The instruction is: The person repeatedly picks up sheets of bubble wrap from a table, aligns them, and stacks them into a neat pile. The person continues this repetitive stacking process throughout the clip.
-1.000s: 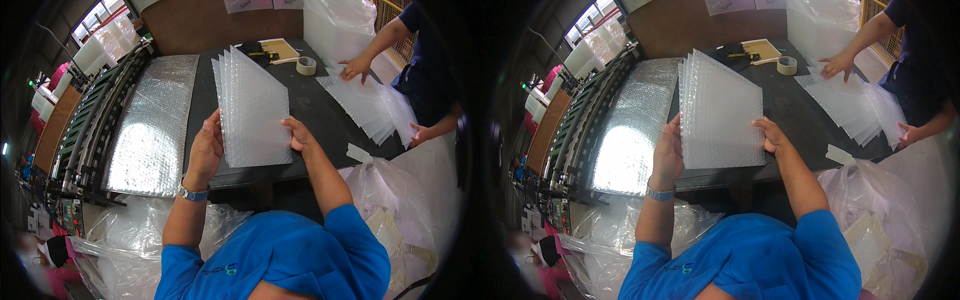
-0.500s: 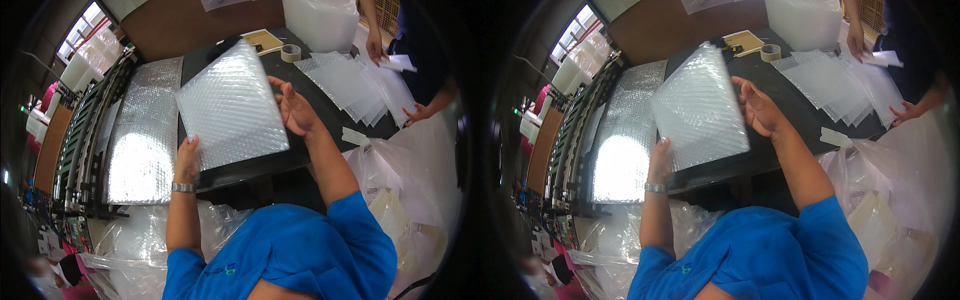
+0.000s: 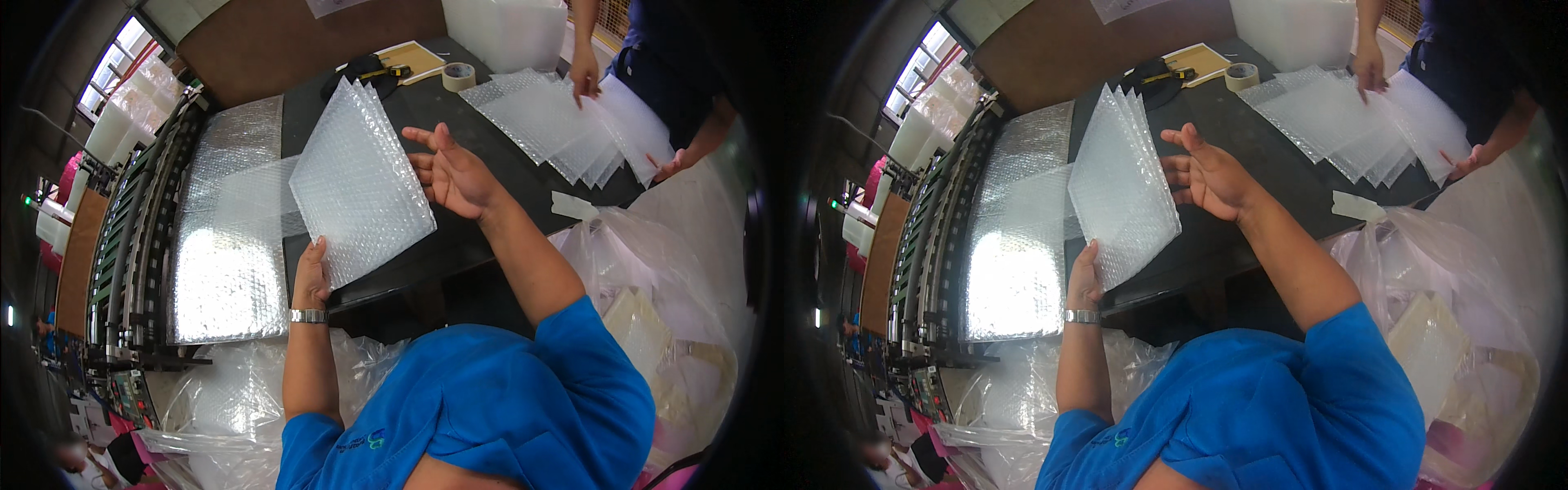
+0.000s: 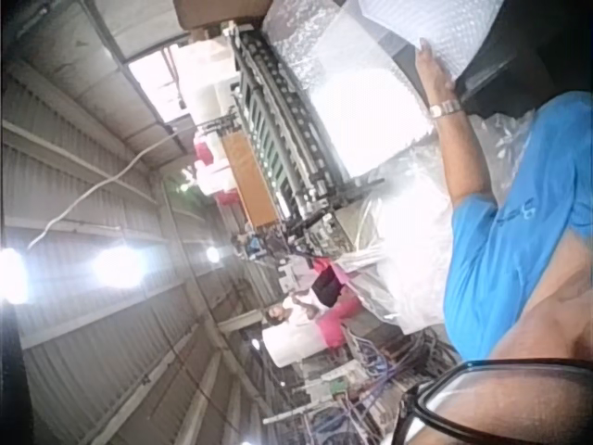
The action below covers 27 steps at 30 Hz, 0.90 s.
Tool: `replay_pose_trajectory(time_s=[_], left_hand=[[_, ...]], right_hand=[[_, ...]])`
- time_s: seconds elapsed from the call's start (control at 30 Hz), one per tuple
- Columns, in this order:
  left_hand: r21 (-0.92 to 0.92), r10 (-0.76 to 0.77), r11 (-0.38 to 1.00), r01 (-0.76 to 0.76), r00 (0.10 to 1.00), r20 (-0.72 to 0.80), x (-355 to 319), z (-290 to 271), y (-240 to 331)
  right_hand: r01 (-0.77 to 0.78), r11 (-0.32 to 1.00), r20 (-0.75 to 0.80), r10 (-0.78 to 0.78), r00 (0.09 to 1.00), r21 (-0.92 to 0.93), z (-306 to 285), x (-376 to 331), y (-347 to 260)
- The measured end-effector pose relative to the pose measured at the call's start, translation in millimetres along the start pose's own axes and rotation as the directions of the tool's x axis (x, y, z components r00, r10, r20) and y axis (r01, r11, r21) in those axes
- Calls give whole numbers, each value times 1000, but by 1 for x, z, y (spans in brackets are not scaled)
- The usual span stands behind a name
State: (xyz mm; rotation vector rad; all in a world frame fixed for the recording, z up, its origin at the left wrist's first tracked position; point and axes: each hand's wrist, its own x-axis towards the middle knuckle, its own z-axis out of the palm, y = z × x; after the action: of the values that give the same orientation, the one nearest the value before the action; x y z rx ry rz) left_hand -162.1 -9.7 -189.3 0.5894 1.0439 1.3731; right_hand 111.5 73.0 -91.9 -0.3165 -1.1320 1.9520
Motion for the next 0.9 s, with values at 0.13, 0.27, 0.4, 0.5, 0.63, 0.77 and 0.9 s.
replay_pose_trajectory(time_s=[0.13,0.27,0.4,0.5,0.63,0.77,0.9], left_hand=[[44,64,997,-64,998,10,5,-5,-5],[184,276,940,-287,957,84,-3,7,-12],[236,313,899,-368,919,238,-17,27,-17],[413,314,802,-432,892,324,-16,30,-11],[844,577,131,-520,733,362,9,24,-1],[937,528,-252,-243,776,344,27,12,-14],[943,393,-304,-137,883,256,32,3,-18]], right_hand=[[-14,1000,-1,14,1000,-8,-3,-2,-1],[-48,975,-144,17,989,-218,-18,-13,-4],[-48,849,-244,-96,965,-526,-58,-54,-7],[-9,879,-349,-179,920,-476,-79,-126,-44],[101,867,-618,-426,661,-488,-129,-266,-89],[348,821,-764,-558,325,-451,-157,-412,-97],[288,905,-945,-269,-186,-314,-173,-576,-10]])
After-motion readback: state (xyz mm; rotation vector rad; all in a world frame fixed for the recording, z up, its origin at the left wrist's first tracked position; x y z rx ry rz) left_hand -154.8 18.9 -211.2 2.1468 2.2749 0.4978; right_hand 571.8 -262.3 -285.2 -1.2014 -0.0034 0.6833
